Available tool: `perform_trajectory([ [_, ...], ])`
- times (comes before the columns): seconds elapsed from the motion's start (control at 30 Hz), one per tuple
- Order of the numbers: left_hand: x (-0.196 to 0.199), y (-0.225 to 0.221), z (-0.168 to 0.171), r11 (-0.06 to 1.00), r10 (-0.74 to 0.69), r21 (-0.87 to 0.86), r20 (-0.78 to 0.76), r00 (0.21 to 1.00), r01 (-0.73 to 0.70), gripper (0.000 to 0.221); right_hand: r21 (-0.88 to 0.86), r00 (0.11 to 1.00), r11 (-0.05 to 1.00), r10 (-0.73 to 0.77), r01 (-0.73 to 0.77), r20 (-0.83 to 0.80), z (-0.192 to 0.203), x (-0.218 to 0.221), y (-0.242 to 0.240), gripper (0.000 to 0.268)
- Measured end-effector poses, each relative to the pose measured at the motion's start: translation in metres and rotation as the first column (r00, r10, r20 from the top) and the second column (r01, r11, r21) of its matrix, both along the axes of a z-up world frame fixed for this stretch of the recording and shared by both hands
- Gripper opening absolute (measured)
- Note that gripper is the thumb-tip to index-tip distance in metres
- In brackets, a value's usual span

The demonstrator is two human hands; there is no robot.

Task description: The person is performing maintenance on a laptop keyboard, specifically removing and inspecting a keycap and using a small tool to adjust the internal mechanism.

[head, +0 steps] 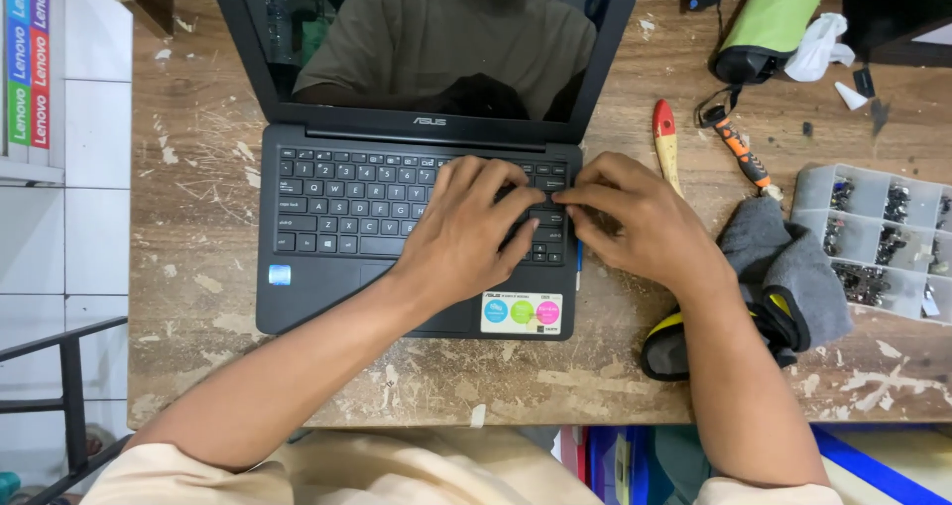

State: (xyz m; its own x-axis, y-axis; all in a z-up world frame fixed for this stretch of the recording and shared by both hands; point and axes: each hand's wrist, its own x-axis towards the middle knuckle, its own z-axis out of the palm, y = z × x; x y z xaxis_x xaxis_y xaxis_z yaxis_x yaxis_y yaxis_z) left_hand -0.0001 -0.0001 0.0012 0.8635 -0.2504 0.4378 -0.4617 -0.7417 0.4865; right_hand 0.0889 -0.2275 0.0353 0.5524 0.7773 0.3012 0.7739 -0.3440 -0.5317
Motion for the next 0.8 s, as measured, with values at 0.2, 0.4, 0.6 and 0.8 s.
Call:
perform_trajectory([
  [0.2, 0.0004, 0.0, -0.0023, 0.999, -0.008, 0.04, 0.04, 0.999, 0.006, 0.017, -0.021, 1.0, 1.0, -0.01, 0.01, -0.005, 0.0013, -0.0018, -0.0001, 0.008],
  [0.4, 0.0009, -0.0003, -0.005, 0.994, -0.017, 0.111, 0.132, 0.991, 0.002, 0.012, -0.029, 1.0, 1.0, -0.002, 0.002, 0.001, 0.0, -0.0014, -0.0011, 0.007],
  [0.6, 0.0014, 0.0004, -0.0012, 0.993, -0.038, 0.111, 0.098, 0.994, 0.027, 0.018, -0.075, 0.999, 0.997, -0.035, 0.034, -0.001, -0.0012, -0.0011, -0.003, 0.009],
  [0.8, 0.0069, -0.0036, -0.0008, 0.985, -0.038, 0.17, 0.151, 0.988, 0.012, 0.015, -0.118, 0.998, 0.992, -0.055, 0.053, -0.015, 0.0005, -0.0028, -0.0045, 0.011],
])
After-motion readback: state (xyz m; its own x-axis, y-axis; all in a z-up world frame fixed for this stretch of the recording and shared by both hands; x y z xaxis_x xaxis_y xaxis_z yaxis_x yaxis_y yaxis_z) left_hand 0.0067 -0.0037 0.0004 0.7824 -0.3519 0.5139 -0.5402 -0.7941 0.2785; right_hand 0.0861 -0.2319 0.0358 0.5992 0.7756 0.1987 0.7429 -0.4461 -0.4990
